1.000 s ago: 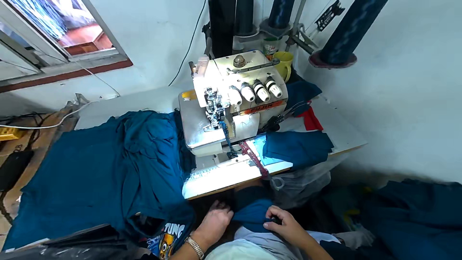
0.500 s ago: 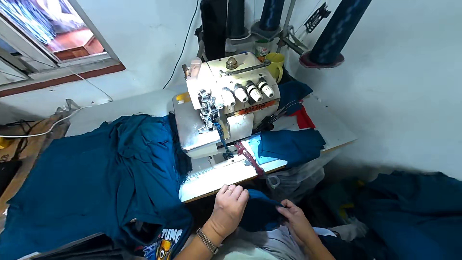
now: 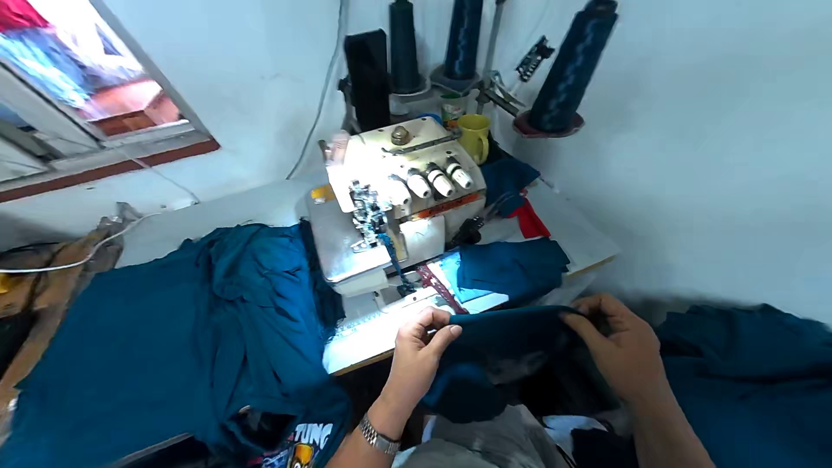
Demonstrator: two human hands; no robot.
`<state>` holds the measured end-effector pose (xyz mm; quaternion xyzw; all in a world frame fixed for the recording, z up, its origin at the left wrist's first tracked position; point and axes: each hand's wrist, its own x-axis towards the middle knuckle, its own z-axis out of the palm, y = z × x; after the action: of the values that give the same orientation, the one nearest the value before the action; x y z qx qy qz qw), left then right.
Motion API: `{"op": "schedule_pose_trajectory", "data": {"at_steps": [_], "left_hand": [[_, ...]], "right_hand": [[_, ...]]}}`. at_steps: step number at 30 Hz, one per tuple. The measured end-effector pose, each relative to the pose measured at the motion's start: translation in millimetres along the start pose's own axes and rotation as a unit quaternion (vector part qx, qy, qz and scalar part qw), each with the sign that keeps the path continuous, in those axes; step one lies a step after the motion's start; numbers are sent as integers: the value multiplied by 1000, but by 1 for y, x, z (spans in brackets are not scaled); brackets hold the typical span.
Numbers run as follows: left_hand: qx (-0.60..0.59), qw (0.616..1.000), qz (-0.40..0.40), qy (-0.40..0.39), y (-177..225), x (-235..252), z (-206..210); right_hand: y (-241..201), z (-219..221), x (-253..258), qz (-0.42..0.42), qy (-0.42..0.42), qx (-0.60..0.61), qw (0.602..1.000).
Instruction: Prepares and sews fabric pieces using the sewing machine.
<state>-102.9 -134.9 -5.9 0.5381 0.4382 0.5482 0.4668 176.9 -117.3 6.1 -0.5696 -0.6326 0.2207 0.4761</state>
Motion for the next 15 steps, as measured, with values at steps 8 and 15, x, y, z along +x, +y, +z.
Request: {"op": "schedule_pose_trajectory", "data": {"at_steps": [8, 15], "left_hand": [[168, 945, 160, 230, 114, -58, -143], [359, 930, -8, 79, 67, -32, -249]], "right_hand": [[-130, 127, -40, -71, -411, 317, 852], [-153, 250, -11, 54, -543, 264, 795]]}}
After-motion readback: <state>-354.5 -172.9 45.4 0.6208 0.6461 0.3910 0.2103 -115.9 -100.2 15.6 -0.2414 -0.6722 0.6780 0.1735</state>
